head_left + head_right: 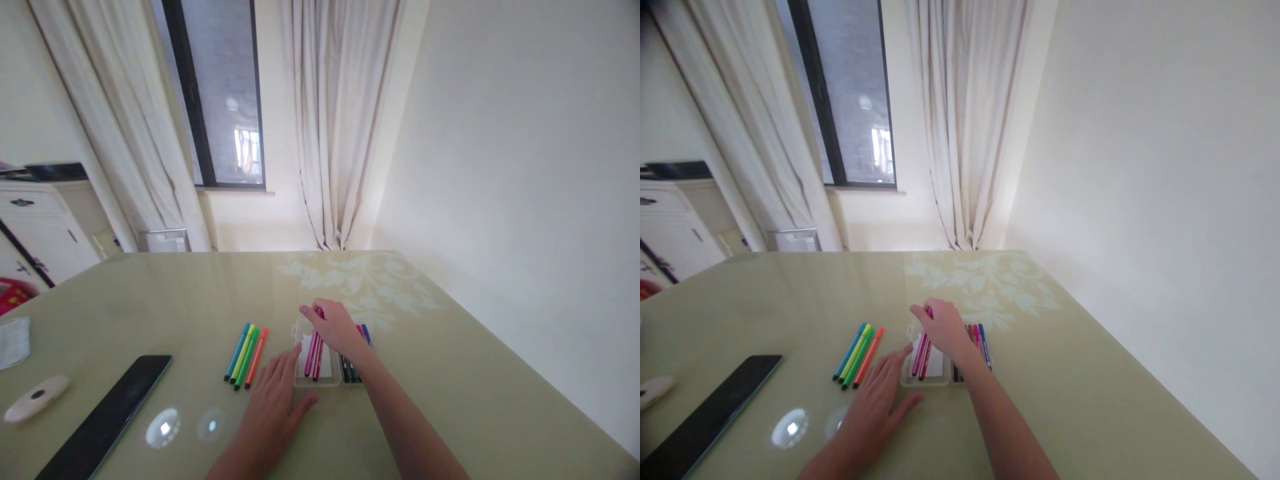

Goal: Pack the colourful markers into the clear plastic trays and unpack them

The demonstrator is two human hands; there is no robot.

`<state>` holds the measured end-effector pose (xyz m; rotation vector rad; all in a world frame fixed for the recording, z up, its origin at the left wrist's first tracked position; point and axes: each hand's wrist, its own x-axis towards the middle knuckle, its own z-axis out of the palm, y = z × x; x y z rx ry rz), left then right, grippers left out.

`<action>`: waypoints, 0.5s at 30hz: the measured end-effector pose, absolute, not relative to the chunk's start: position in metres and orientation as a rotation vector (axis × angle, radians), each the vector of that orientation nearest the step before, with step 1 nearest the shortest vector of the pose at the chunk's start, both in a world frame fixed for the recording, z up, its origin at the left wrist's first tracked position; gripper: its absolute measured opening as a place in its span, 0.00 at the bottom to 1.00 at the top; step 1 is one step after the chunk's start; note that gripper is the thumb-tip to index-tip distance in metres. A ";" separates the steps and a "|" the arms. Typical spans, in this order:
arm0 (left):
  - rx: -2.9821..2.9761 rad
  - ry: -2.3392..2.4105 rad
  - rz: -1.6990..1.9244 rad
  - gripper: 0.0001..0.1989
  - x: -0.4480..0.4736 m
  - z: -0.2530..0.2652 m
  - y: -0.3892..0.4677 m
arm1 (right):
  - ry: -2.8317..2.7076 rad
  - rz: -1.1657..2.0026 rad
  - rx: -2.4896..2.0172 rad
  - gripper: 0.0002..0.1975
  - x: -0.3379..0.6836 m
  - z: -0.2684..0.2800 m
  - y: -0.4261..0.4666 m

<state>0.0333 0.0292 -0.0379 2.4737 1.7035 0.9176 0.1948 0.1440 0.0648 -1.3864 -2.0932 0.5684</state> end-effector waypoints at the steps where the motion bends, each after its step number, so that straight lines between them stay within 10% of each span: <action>1: 2.467 1.708 0.990 0.35 0.034 -0.037 0.029 | -2.091 0.611 -1.372 0.23 0.191 0.063 0.141; 9: 2.500 2.044 1.081 0.23 0.018 -0.044 0.042 | -1.991 1.369 -1.108 0.20 0.179 0.048 0.138; 15: 2.421 2.521 0.497 0.24 0.007 -0.032 0.039 | -2.097 0.470 -1.729 0.20 0.240 0.059 0.167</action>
